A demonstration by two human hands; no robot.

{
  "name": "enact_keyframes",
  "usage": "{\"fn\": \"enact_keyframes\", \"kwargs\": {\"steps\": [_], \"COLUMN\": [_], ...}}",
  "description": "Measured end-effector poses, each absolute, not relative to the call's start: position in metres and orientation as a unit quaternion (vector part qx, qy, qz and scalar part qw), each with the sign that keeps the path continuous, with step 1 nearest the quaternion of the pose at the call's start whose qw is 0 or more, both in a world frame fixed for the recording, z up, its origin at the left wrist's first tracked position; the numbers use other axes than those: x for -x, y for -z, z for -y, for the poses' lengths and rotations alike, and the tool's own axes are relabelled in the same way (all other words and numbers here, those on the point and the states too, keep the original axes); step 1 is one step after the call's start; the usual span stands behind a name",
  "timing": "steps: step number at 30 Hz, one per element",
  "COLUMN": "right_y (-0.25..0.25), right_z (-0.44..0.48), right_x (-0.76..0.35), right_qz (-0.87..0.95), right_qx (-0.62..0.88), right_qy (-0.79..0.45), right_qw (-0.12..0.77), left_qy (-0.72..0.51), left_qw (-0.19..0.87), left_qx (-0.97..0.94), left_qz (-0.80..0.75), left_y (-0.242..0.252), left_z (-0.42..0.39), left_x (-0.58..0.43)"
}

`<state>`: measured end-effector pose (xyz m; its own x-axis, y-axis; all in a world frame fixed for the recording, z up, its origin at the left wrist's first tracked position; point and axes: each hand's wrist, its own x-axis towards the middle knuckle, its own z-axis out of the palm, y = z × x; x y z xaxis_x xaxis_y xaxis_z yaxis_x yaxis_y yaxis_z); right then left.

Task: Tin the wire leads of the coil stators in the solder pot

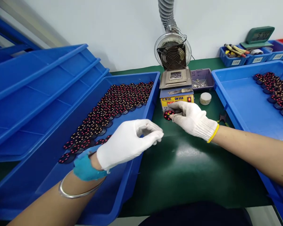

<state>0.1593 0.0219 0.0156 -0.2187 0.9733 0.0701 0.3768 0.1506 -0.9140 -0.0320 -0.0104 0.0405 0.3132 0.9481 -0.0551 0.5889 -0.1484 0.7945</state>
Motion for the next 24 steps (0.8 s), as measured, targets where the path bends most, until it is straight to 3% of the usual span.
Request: {"fn": "enact_keyframes", "kwargs": {"steps": [5,12,18,24], "right_y": [-0.016,-0.011,-0.009,-0.011], "right_z": [-0.017,-0.017,-0.016,-0.015], "right_x": [-0.159,-0.158,-0.158,-0.156], "right_qz": [0.686,0.706,0.716,0.707], "right_qx": [0.48,0.486,0.466,0.486], "right_qy": [-0.42,-0.375,-0.384,-0.382], "right_qw": [0.351,0.353,0.351,0.344], "left_qy": [-0.307,-0.175,-0.212,-0.156], "left_qw": [0.349,0.395,0.365,0.39], "left_qx": [-0.692,-0.718,-0.695,-0.731], "left_qz": [-0.552,-0.546,-0.582,-0.538], "left_y": [-0.031,-0.043,-0.042,-0.044], "left_z": [0.003,0.007,0.004,0.007], "left_x": [0.031,0.033,0.033,0.033]}}
